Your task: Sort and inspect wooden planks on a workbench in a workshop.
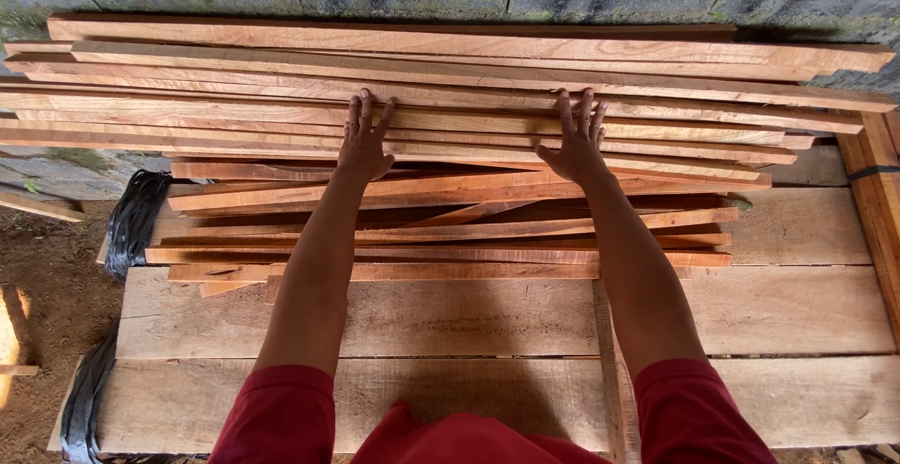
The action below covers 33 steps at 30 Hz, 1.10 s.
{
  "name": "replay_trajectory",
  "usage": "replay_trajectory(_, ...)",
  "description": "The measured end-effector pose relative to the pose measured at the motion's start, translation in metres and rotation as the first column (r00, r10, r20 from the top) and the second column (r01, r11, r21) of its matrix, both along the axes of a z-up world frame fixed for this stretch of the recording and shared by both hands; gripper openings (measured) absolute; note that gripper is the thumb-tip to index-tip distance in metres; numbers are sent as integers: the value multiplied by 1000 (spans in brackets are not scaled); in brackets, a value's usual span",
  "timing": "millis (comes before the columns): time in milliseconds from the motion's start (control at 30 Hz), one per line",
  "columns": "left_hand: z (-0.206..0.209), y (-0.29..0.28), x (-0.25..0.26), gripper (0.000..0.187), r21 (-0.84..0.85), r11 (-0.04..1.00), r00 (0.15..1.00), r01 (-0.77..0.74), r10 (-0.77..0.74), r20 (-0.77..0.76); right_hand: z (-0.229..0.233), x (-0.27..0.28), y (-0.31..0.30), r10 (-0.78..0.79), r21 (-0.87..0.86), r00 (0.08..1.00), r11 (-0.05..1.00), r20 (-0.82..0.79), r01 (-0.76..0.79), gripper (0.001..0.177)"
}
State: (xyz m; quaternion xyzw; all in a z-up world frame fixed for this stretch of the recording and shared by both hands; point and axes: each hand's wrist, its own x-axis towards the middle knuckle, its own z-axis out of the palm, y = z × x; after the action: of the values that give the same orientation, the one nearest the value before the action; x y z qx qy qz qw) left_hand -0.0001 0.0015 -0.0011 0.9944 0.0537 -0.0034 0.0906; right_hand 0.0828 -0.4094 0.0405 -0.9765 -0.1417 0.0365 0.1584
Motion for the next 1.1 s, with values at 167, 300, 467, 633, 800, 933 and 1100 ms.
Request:
replay_trajectory(167, -2, 2, 3, 117, 3, 1000, 1000, -6, 7, -20, 1, 1, 0, -5, 0, 1000, 1000, -12, 5, 112)
replay_trajectory(300, -3, 3, 5, 117, -1, 1000, 999, -8, 8, -33, 3, -1, 0, -3, 1, 1000, 1000, -18, 3, 111)
replay_trajectory(467, 1, 3, 4, 115, -16, 1000, 998, -6, 5, -60, 1, 1, -2, 13, -1, 1000, 1000, -13, -13, 114)
replay_trajectory(633, 2, 5, 6, 114, -24, 1000, 997, -5, 4, -71, 0, 5, -3, 19, 12, 1000, 1000, -19, -18, 115)
replay_trajectory(800, -19, 6, -1, 124, 50, 998, 997, 49, -52, 63, -75, 48, -34, 160, 107, 949, 975, 272, -195, 127)
replay_trajectory(933, -12, -1, -29, 100, 29, 996, 995, 82, -84, 62, -26, -6, -42, 144, 221, 967, 957, 208, -190, 97)
replay_trajectory(1100, -35, -23, -89, 105, -33, 999, 1000, 28, -28, -9, -36, -76, -35, 104, 149, 765, 956, 636, -254, 49)
